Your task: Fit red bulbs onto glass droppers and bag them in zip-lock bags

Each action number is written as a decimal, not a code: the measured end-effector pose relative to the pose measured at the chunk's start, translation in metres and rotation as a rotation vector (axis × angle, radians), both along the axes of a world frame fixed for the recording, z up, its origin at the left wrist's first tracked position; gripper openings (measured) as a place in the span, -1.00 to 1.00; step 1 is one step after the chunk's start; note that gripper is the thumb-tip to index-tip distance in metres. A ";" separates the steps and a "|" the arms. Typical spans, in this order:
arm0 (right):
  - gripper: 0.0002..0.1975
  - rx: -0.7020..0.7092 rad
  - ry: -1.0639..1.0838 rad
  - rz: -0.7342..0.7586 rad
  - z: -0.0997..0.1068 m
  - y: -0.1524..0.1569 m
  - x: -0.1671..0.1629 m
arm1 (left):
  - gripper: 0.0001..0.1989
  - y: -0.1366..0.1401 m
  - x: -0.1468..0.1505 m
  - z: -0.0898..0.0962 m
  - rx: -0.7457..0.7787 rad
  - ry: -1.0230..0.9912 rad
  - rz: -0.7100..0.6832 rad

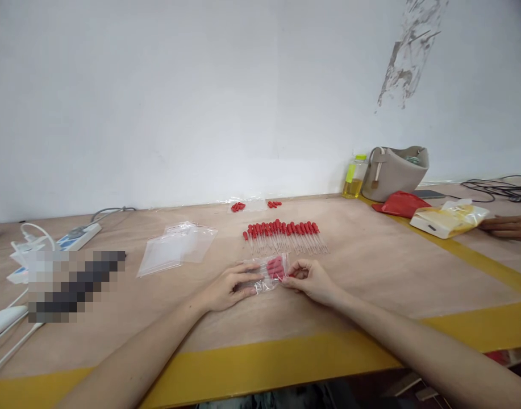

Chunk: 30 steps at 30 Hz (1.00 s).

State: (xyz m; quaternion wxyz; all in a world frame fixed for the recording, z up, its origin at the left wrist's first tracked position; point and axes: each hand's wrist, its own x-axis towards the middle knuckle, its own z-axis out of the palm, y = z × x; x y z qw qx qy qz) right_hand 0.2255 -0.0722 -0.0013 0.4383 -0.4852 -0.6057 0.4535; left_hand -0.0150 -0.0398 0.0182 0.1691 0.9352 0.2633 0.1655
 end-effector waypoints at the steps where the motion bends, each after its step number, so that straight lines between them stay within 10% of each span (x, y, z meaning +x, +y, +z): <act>1: -0.70 -0.004 0.021 -0.007 0.000 0.001 0.000 | -0.65 0.000 0.000 0.000 0.002 -0.003 0.000; 19: -0.88 0.229 -0.152 -0.005 0.002 -0.003 0.004 | -0.60 -0.002 0.000 0.000 -0.007 -0.036 0.027; 30: -0.59 -0.115 -0.202 -0.025 0.010 0.016 0.019 | -0.60 0.004 -0.014 0.012 -0.140 0.039 -0.099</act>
